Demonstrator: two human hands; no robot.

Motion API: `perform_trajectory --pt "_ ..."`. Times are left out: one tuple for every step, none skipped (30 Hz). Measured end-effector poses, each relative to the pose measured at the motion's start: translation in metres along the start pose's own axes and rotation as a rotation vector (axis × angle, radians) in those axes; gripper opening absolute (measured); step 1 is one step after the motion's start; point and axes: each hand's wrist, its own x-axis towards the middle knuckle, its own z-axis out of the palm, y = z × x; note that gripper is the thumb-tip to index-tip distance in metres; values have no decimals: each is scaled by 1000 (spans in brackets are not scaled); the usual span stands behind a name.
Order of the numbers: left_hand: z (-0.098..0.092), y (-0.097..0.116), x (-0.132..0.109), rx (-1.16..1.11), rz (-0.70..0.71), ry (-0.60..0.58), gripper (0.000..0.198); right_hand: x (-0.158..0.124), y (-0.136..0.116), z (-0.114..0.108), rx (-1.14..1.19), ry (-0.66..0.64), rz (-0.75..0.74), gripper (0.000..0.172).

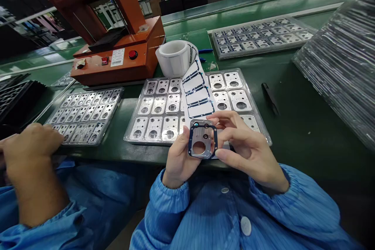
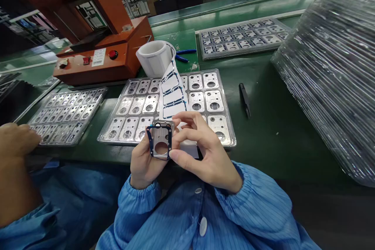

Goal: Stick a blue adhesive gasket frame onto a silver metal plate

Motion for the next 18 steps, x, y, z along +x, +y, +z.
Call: perform_trajectory --pt "0 0 0 5 -5 5 45 0 0 0 6 0 0 9" --pt "1 0 0 8 -10 11 44 0 0 0 13 1 0 9" --pt "1 0 -1 8 -13 17 43 0 0 0 20 1 -1 8" --pt "1 0 -1 9 -14 23 42 1 0 0 24 2 -2 8" --pt "1 0 -1 11 -16 31 42 1 0 1 24 6 -5 8" --pt "1 0 -1 11 -15 36 42 1 0 1 23 9 -7 8" --pt "0 0 -1 10 -14 38 42 1 0 1 21 11 -8 8" --pt "0 0 0 5 -12 34 42 1 0 2 18 15 -9 8" --pt "0 0 0 -3 -8 25 42 1 0 2 15 20 -10 8" --pt "0 1 0 -12 -3 15 42 1 0 2 10 26 -11 9" --pt "0 1 1 -23 3 2 43 1 -1 3 4 33 -15 9" --pt "0 1 1 -30 7 -7 45 1 -1 3 -7 44 -24 8" --pt "-1 1 1 -36 6 -14 47 1 -2 3 -26 57 -40 9" --pt "-1 1 1 -40 5 -16 48 0 -2 3 -50 71 -59 9" --pt "-1 1 1 -42 6 -16 48 -1 -3 3 -77 84 -77 10" --pt "0 1 1 -43 8 -14 48 -1 -4 3 -106 93 -98 10" --pt "0 1 1 -42 9 -13 47 -3 -4 3 -132 97 -119 10" --pt "0 1 1 -40 11 -12 45 -4 -5 4 -150 96 -137 10"
